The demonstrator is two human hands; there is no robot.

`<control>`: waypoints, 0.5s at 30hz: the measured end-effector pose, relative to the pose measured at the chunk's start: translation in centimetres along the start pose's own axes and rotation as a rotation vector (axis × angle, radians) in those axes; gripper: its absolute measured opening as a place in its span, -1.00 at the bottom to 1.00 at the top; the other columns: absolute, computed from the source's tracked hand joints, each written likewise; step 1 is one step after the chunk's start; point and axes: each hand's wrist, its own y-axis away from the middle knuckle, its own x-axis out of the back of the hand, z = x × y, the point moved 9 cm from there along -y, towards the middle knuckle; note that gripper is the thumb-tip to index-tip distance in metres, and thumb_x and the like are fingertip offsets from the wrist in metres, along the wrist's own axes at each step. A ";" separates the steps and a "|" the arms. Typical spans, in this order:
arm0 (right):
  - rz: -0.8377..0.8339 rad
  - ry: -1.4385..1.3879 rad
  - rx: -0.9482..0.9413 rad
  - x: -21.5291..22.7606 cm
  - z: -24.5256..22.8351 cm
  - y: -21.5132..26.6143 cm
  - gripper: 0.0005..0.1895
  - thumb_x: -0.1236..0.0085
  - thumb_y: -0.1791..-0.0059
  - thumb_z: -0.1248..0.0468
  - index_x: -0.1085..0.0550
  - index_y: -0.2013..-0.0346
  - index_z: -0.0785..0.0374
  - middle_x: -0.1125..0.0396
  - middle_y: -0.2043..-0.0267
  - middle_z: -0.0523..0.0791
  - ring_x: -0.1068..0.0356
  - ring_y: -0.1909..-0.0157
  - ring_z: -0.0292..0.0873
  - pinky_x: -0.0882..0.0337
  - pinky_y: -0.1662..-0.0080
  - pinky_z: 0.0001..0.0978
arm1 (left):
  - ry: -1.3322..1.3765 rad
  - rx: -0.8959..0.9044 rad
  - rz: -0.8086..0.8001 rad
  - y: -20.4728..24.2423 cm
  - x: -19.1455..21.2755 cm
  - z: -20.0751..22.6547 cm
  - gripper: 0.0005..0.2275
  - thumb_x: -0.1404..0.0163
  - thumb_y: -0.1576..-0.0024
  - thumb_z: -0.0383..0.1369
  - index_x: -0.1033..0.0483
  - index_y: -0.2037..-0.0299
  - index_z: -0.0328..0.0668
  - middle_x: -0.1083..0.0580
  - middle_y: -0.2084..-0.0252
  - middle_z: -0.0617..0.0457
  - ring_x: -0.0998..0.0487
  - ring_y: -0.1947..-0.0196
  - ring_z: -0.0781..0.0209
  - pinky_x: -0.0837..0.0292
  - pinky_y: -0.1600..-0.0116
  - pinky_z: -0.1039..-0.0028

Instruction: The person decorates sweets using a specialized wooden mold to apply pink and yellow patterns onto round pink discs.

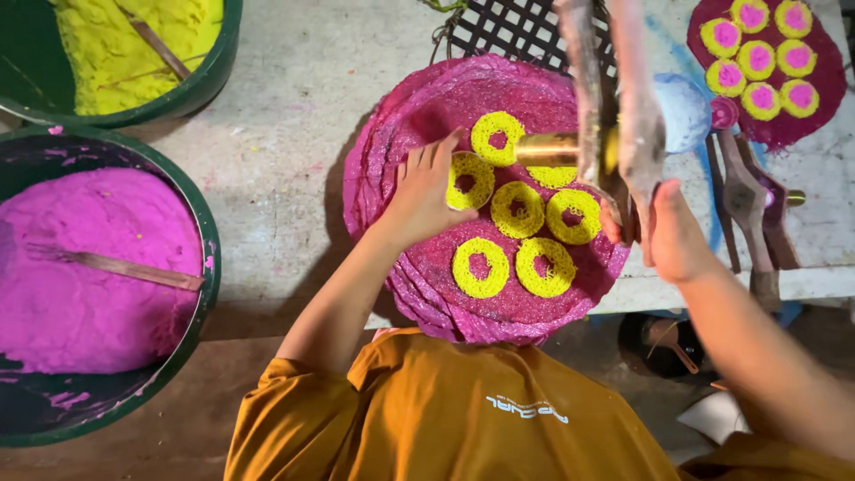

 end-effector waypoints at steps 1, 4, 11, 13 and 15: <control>0.029 -0.081 0.032 -0.2 0.2 0.6 0.00 0.43 0.04 -0.60 -0.37 0.01 0.28 -0.27 0.36 -0.11 -0.24 0.35 -0.20 -0.23 0.26 -0.35 | -0.062 0.009 -0.043 0.2 -0.4 0.3 0.07 -0.43 0.32 -0.17 -0.01 -0.42 -0.20 -0.27 -0.29 -0.19 -0.22 -0.25 -0.22 -0.11 -0.27 -0.04; 0.117 -0.236 0.087 -0.7 0.9 2.1 0.01 0.40 0.04 -0.60 -0.33 -0.07 0.28 -0.24 0.29 -0.09 -0.23 0.30 -0.15 -0.22 0.21 -0.30 | -0.081 0.007 -0.032 0.3 -0.2 1.0 0.00 -0.40 0.23 -0.15 -0.05 -0.44 -0.08 -0.33 -0.27 -0.12 -0.27 -0.25 -0.16 -0.14 -0.28 -0.01; 0.174 -0.345 0.096 -0.9 2.3 4.0 -0.02 0.38 0.01 -0.59 -0.32 -0.02 0.30 -0.21 0.31 -0.08 -0.21 0.28 -0.12 -0.20 0.20 -0.26 | -0.064 0.031 -0.012 0.3 2.4 2.4 -0.04 -0.41 0.16 -0.14 -0.06 -0.43 -0.09 -0.30 -0.28 -0.15 -0.24 -0.28 -0.14 -0.09 -0.29 0.01; 0.179 -0.383 0.090 -0.8 2.4 4.7 -0.03 0.35 0.00 -0.59 -0.33 -0.02 0.31 -0.20 0.29 -0.09 -0.19 0.29 -0.13 -0.19 0.21 -0.25 | 0.002 0.012 0.061 1.9 4.7 2.9 -0.07 -0.40 0.12 -0.16 -0.07 -0.44 -0.10 -0.30 -0.32 -0.14 -0.24 -0.34 -0.13 -0.05 -0.34 0.02; 0.179 -0.382 0.104 -0.9 2.3 5.5 -0.02 0.34 0.00 -0.59 -0.34 0.01 0.31 -0.20 0.32 -0.09 -0.19 0.29 -0.13 -0.18 0.22 -0.25 | 0.041 -0.002 0.021 3.8 5.9 3.0 -0.04 -0.37 0.12 -0.19 -0.03 -0.46 -0.17 -0.25 -0.39 -0.19 -0.21 -0.34 -0.16 -0.05 -0.38 0.04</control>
